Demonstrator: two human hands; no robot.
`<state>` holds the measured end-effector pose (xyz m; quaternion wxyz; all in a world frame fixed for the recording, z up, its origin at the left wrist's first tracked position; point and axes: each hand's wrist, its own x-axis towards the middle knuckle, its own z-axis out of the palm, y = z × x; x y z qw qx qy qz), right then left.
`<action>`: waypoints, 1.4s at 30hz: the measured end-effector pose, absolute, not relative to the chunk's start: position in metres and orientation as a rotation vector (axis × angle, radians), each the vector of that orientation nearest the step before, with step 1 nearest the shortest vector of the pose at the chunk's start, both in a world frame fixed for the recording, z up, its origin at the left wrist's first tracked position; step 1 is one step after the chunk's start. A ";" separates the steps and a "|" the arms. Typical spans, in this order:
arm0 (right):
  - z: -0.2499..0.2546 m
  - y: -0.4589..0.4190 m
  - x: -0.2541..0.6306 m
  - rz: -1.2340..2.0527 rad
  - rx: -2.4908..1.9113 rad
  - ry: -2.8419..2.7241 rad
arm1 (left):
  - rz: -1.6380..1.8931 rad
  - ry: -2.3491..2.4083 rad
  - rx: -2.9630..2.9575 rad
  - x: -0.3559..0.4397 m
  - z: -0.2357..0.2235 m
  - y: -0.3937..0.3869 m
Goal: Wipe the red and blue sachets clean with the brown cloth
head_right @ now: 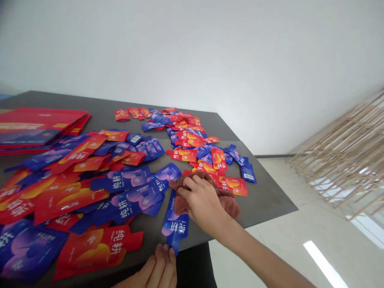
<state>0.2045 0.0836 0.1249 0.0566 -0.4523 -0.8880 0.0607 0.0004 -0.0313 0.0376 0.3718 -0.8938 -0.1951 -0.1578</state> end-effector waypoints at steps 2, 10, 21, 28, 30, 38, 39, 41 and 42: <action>0.123 0.092 0.208 0.200 -1.353 -2.669 | -0.418 -0.497 -2.263 0.001 0.035 -0.031; 0.124 0.049 0.200 0.053 -1.283 -2.855 | -0.414 -0.484 -2.273 0.001 0.038 -0.031; 0.113 0.021 0.196 0.025 -1.076 -2.853 | -0.592 -0.535 -2.188 0.015 0.019 -0.029; 0.127 0.059 0.190 0.128 -1.442 -2.749 | -0.562 -0.502 -2.149 0.009 0.021 -0.026; 0.131 0.072 0.190 0.187 -1.503 -2.696 | -0.510 -0.498 -2.181 0.005 0.028 -0.027; 0.140 0.112 0.237 0.404 -1.323 -2.224 | -0.354 -0.476 -2.273 -0.003 0.051 -0.034; 0.140 0.117 0.245 0.304 -1.352 -2.156 | -0.347 -0.466 -2.276 -0.004 0.050 -0.034; 0.136 0.126 0.259 0.097 -1.414 -2.055 | -0.338 -0.474 -2.285 -0.003 0.049 -0.034; 0.133 0.129 0.264 0.010 -1.443 -2.016 | -0.341 -0.486 -2.285 -0.003 0.048 -0.034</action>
